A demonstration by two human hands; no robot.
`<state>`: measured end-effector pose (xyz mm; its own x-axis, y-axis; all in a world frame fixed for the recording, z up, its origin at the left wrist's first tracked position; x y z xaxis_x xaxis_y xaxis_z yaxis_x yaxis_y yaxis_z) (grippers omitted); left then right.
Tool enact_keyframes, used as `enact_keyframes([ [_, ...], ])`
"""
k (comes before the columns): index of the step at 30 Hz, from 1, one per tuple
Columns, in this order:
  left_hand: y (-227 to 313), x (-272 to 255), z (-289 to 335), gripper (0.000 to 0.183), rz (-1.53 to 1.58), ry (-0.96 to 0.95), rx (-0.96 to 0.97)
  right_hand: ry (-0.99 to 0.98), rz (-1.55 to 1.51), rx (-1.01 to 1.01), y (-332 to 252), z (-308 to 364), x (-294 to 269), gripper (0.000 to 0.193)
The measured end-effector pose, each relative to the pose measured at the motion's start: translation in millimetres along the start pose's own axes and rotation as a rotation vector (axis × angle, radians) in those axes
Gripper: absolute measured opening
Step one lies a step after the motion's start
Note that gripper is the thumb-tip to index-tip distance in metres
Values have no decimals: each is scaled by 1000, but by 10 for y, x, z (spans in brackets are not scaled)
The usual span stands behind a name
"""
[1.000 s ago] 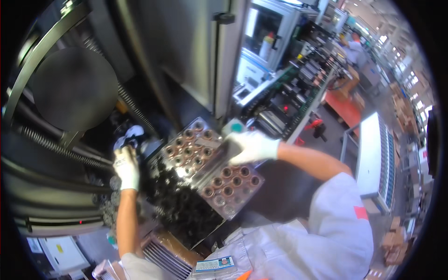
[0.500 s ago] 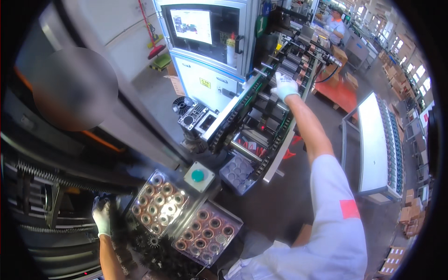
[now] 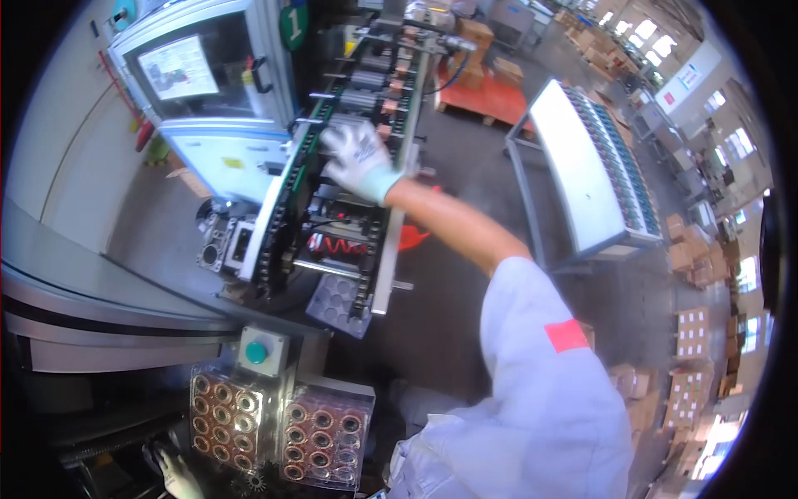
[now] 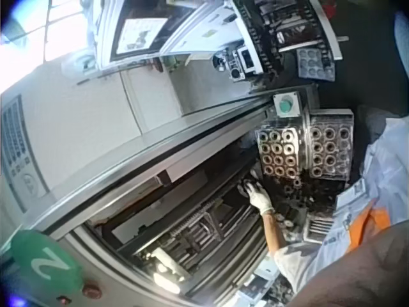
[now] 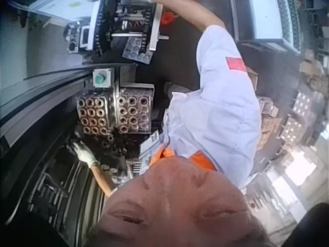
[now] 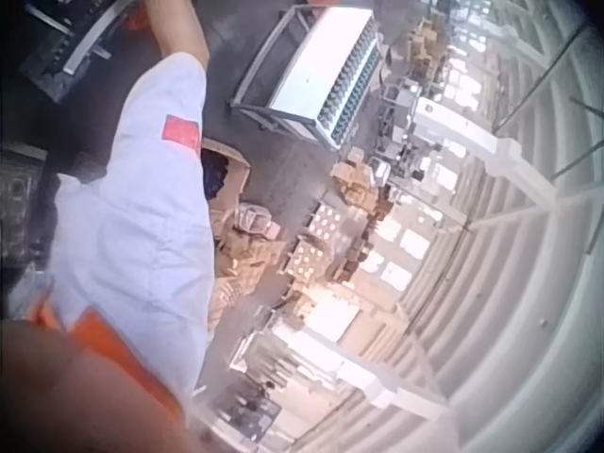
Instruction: The person unboxes parts with a utility knife, then assembles rotor cores, plastic spacers, copper rings, and metal shafts using a press machine. They then place the assembled shafts onto a conveyor track.
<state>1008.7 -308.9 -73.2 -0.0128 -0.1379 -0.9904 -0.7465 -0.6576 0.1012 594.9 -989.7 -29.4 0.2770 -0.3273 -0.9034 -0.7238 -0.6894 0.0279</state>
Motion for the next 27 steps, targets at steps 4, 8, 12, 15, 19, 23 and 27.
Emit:
enact_keyframes([
  [4, 386, -215, -56, 44, -337, 43, 14, 100, -320, -151, -760, 720, -321, 51],
  [8, 562, -228, 222, 39, -139, 17, -265, 92, -797, -443, -1940, 1195, -896, 38],
  [12, 703, -597, 386, 41, -12, 214, -144, -170, -870, -679, -2632, 1628, -1544, 37],
  [15, 792, -1150, 1297, 42, 151, 378, -265, -412, -882, -790, -2970, 1998, -1504, 41],
  [19, -128, -1000, 3361, 40, 182, 362, -825, -420, -914, -1056, -3786, 2212, -1501, 39],
  [23, -178, -612, 3722, 40, -117, 166, -439, -350, -715, -1243, -4579, 2368, -1631, 37],
  [27, 183, -1006, 3435, 44, 84, 355, -684, -407, -568, -1371, -4940, 2504, -1616, 35],
])
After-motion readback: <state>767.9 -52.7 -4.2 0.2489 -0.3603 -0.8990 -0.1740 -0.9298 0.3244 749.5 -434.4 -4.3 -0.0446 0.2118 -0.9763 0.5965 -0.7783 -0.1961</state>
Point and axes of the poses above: each hand's wrist, its own z-axis away from the middle knuckle, its own x-axis out of the palm, y = z × x, the point moved 2 cm from there along -z, towards the middle knuckle, and after that the axes turned 3 degrees about z, right-handed, at the moved point
